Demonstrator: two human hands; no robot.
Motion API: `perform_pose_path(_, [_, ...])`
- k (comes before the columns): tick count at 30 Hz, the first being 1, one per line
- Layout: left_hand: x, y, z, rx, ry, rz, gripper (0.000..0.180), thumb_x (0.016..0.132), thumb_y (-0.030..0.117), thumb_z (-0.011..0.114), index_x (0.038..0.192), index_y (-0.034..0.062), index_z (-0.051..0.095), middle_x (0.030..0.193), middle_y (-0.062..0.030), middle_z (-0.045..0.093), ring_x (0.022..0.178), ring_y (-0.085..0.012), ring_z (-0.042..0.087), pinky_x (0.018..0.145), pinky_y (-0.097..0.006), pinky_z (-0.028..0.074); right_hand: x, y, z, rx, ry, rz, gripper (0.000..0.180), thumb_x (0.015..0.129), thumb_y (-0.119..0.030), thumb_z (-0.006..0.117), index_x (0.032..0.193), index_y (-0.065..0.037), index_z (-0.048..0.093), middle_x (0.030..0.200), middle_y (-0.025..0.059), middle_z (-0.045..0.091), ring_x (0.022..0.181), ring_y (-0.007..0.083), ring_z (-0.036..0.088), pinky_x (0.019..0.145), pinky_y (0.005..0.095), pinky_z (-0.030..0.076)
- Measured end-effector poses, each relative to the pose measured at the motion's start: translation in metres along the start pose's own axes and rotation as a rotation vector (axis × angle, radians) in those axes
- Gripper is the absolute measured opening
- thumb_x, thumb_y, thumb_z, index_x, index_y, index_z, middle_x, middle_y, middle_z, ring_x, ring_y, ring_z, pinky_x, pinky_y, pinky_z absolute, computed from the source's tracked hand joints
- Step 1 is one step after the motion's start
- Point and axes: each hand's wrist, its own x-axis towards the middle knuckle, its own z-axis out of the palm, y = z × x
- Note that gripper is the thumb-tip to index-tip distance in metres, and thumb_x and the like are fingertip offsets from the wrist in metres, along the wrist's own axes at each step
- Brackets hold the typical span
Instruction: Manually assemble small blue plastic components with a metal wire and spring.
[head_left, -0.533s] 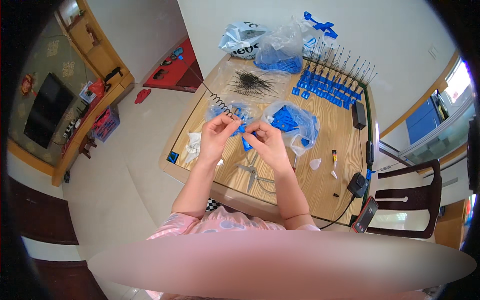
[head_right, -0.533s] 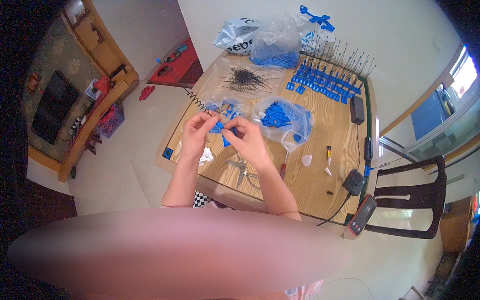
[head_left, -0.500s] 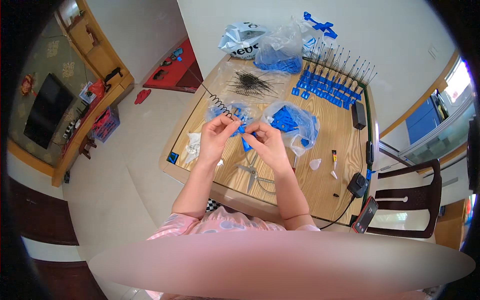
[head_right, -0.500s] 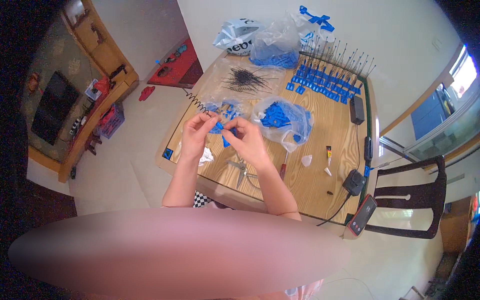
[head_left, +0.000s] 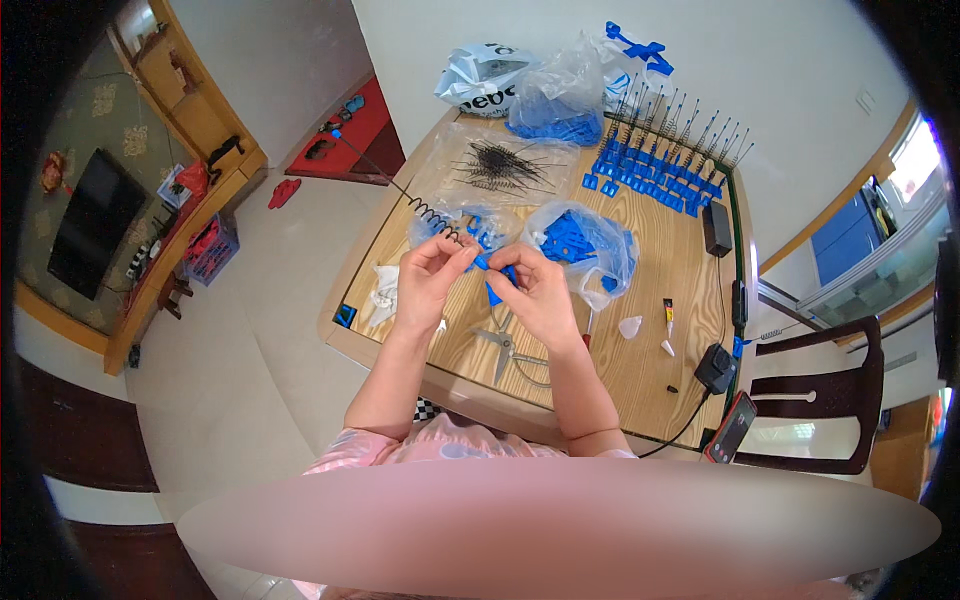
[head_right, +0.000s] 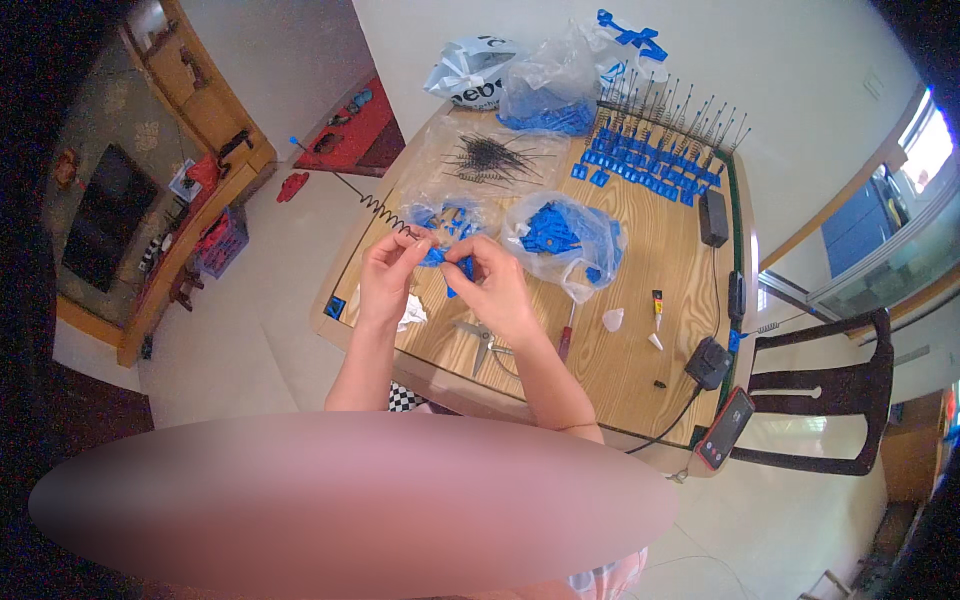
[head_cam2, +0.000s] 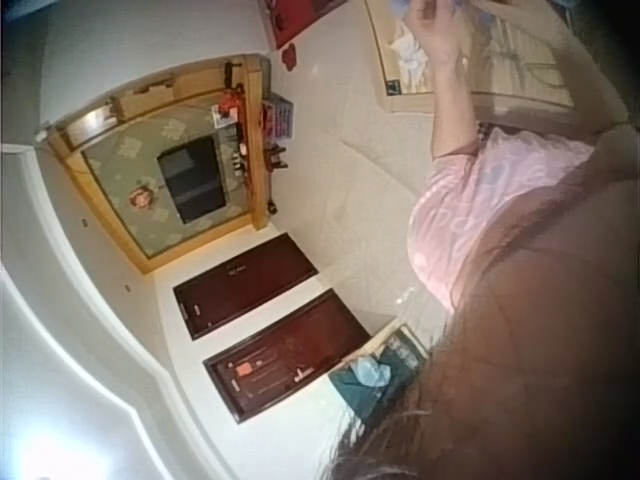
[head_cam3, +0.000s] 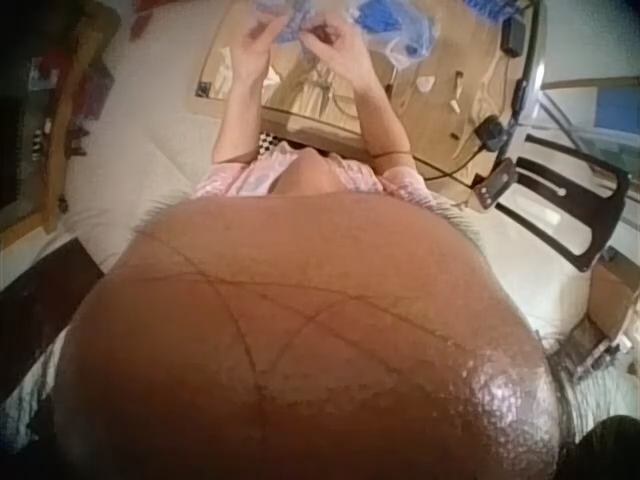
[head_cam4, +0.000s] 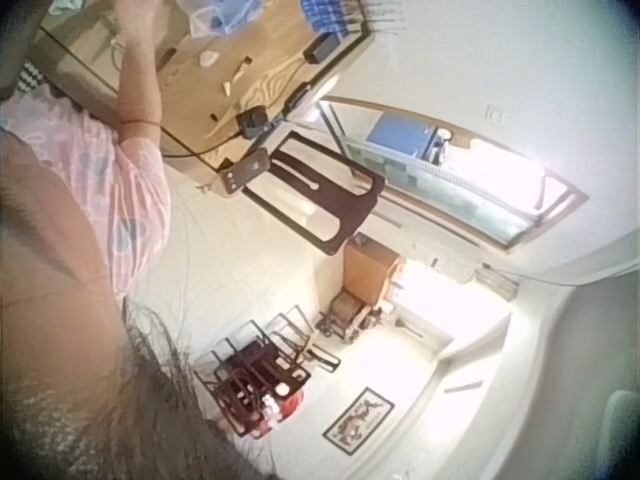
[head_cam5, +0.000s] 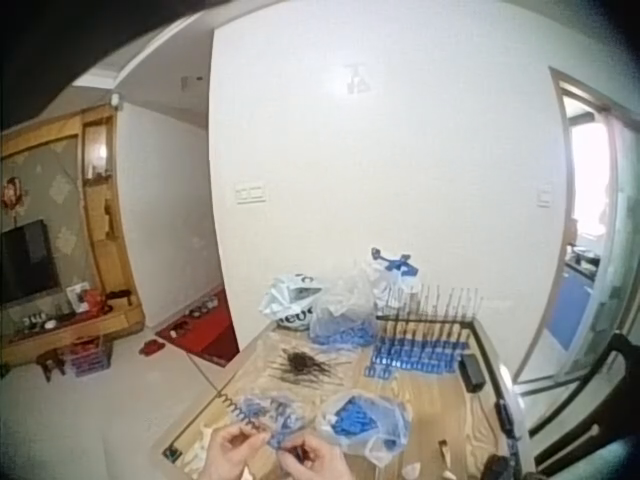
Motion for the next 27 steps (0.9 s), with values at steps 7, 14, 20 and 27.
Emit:
perform_pose_path(7, [-0.005, 0.004, 0.000, -0.014, -0.010, 0.038, 0.005, 0.077, -0.004, 0.062, 0.076, 0.0001, 0.061, 0.089, -0.0085, 0.060, 0.086, -0.0156, 0.056, 0.081, -0.029, 0.044, -0.008, -0.023, 0.005, -0.332, 0.106, -0.204, 0.012, 0.072, -0.002, 0.064, 0.082, -0.002, 0.057, 0.081, 0.0055, 0.056, 0.069, 0.0133, 0.055, 0.058, 0.0236, 0.043])
perform_pose_path(14, [-0.009, 0.003, 0.001, -0.050, -0.011, 0.059, 0.007, 0.076, -0.007, 0.061, 0.075, 0.0000, 0.061, 0.090, -0.0103, 0.060, 0.086, -0.0171, 0.056, 0.081, -0.030, 0.044, -0.018, -0.043, 0.009, -0.511, 0.171, -0.323, 0.013, 0.071, 0.000, 0.064, 0.082, -0.002, 0.058, 0.084, 0.0078, 0.056, 0.076, 0.0210, 0.058, 0.064, 0.0284, 0.047])
perform_pose_path(20, [-0.011, 0.007, 0.005, -0.002, 0.001, 0.035, 0.004, 0.077, -0.004, 0.062, 0.075, -0.0004, 0.062, 0.089, -0.0095, 0.059, 0.086, -0.0167, 0.055, 0.081, -0.030, 0.044, -0.021, -0.045, 0.010, -0.533, 0.177, -0.290, 0.013, 0.071, 0.000, 0.064, 0.082, -0.001, 0.058, 0.085, 0.0077, 0.057, 0.077, 0.0214, 0.058, 0.064, 0.0295, 0.047])
perform_pose_path(27, [-0.011, 0.008, 0.006, -0.022, -0.023, 0.054, 0.005, 0.077, -0.004, 0.062, 0.075, 0.0001, 0.059, 0.088, -0.0086, 0.059, 0.086, -0.0161, 0.055, 0.081, -0.030, 0.043, -0.020, -0.044, 0.009, -0.520, 0.175, -0.311, 0.011, 0.072, -0.001, 0.063, 0.081, -0.001, 0.058, 0.085, 0.0078, 0.057, 0.077, 0.0213, 0.059, 0.065, 0.0292, 0.047])
